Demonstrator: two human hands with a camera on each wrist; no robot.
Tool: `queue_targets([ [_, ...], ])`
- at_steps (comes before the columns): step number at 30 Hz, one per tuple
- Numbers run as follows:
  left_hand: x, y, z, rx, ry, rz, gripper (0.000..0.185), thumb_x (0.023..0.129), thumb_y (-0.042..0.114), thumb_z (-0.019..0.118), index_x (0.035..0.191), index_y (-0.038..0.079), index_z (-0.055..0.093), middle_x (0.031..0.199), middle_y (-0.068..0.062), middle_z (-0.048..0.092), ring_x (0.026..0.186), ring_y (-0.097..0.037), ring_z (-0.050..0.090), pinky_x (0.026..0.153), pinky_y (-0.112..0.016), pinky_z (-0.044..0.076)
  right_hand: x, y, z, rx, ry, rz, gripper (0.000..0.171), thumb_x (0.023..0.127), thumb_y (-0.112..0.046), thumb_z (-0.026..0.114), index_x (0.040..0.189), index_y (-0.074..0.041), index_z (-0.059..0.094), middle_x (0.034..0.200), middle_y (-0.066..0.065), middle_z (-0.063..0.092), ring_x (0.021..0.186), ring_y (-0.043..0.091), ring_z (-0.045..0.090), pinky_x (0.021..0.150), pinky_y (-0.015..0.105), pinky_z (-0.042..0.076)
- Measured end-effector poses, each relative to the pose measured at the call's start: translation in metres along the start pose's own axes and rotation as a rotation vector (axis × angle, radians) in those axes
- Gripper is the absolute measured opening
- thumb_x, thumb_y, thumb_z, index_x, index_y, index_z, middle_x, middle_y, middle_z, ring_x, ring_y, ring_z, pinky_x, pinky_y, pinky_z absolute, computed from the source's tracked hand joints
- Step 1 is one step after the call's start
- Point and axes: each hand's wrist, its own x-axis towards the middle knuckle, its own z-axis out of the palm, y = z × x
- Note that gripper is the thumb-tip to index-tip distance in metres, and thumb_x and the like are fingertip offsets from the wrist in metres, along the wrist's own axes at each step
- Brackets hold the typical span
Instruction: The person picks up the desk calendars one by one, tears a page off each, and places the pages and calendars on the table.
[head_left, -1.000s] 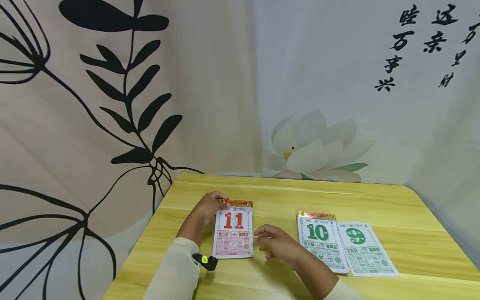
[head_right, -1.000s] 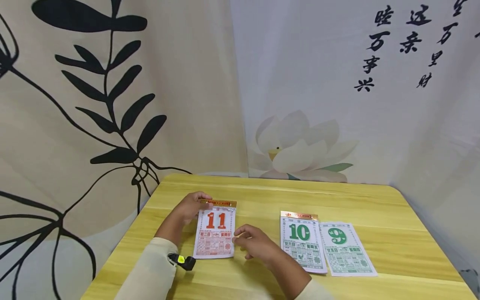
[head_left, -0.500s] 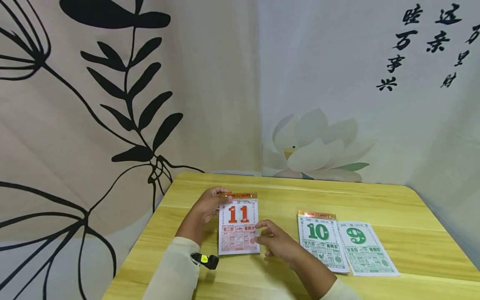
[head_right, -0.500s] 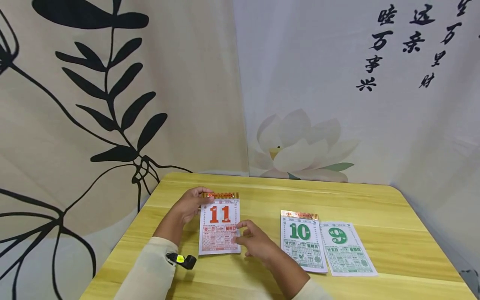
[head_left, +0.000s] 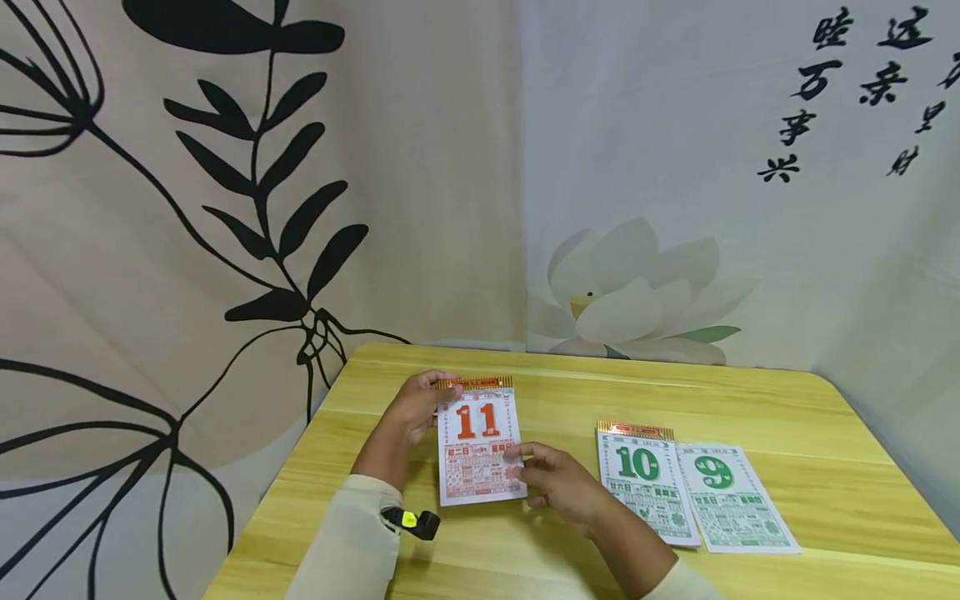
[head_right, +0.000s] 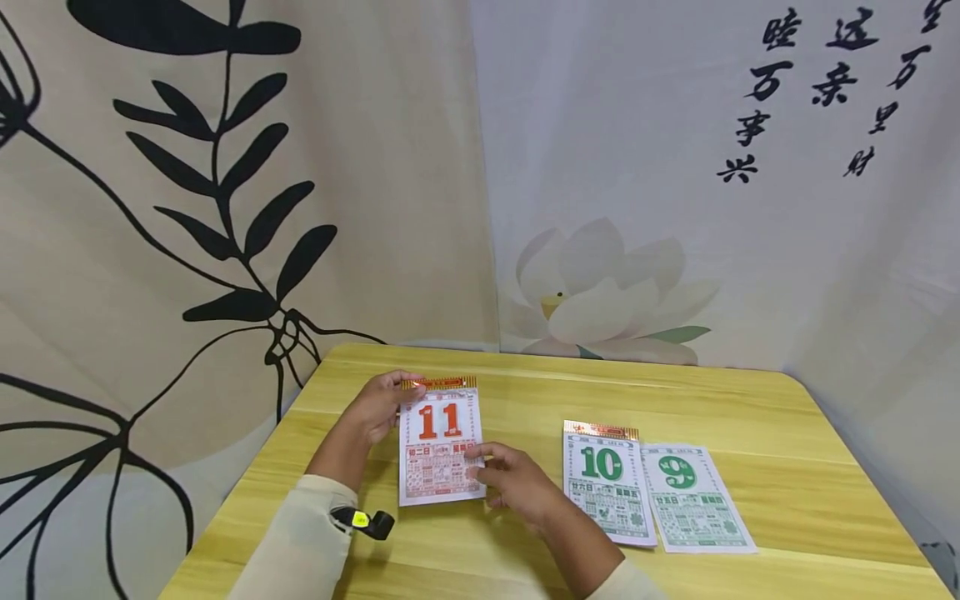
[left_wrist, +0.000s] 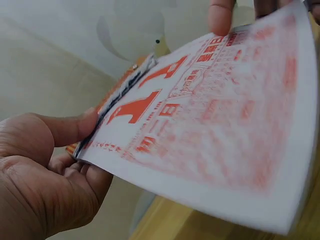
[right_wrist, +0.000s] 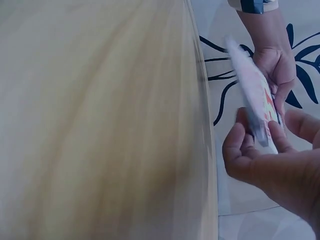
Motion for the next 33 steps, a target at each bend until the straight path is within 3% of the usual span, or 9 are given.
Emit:
queue_targets([
  [7, 0.001, 0.004, 0.004, -0.04, 0.077, 0.006, 0.036, 0.108, 0.01, 0.069, 0.142, 0.002, 0.061, 0.101, -0.008, 0.076, 0.083, -0.02, 0.079, 0.067, -0.032, 0.065, -0.002, 0.0, 0.0, 0.07, 0.001, -0.017, 0.037, 0.112, -0.019, 0.061, 0.146, -0.003, 0.063, 0.155, 0.021, 0.057, 0.106, 0.023, 0.071, 0.083, 0.033, 0.058],
  [16, 0.001, 0.0, 0.013, -0.131, 0.144, 0.037, 0.03, 0.107, 0.009, 0.07, 0.135, 0.0, 0.063, 0.103, -0.01, 0.077, 0.087, -0.024, 0.08, 0.069, -0.032, 0.067, -0.005, -0.005, 0.002, 0.136, 0.07, -0.062, 0.038, 0.11, -0.011, 0.061, 0.146, 0.0, 0.062, 0.138, 0.013, 0.061, 0.104, 0.022, 0.068, 0.085, 0.034, 0.057],
  [28, 0.001, 0.001, 0.029, -0.24, 0.216, 0.03, 0.037, 0.107, 0.009, 0.071, 0.141, 0.001, 0.059, 0.105, -0.01, 0.073, 0.088, -0.024, 0.078, 0.069, -0.032, 0.066, -0.006, -0.003, 0.003, 0.172, 0.088, -0.099, 0.042, 0.11, -0.01, 0.061, 0.151, 0.0, 0.06, 0.146, 0.01, 0.057, 0.107, 0.018, 0.069, 0.09, 0.034, 0.056],
  [33, 0.003, -0.001, 0.037, -0.261, 0.226, 0.032, 0.034, 0.107, 0.009, 0.071, 0.139, 0.002, 0.061, 0.103, -0.008, 0.073, 0.092, -0.026, 0.078, 0.068, -0.031, 0.065, -0.005, -0.003, 0.007, 0.162, 0.079, -0.096, 0.043, 0.11, -0.012, 0.062, 0.152, -0.001, 0.06, 0.134, 0.006, 0.058, 0.106, 0.018, 0.069, 0.087, 0.033, 0.056],
])
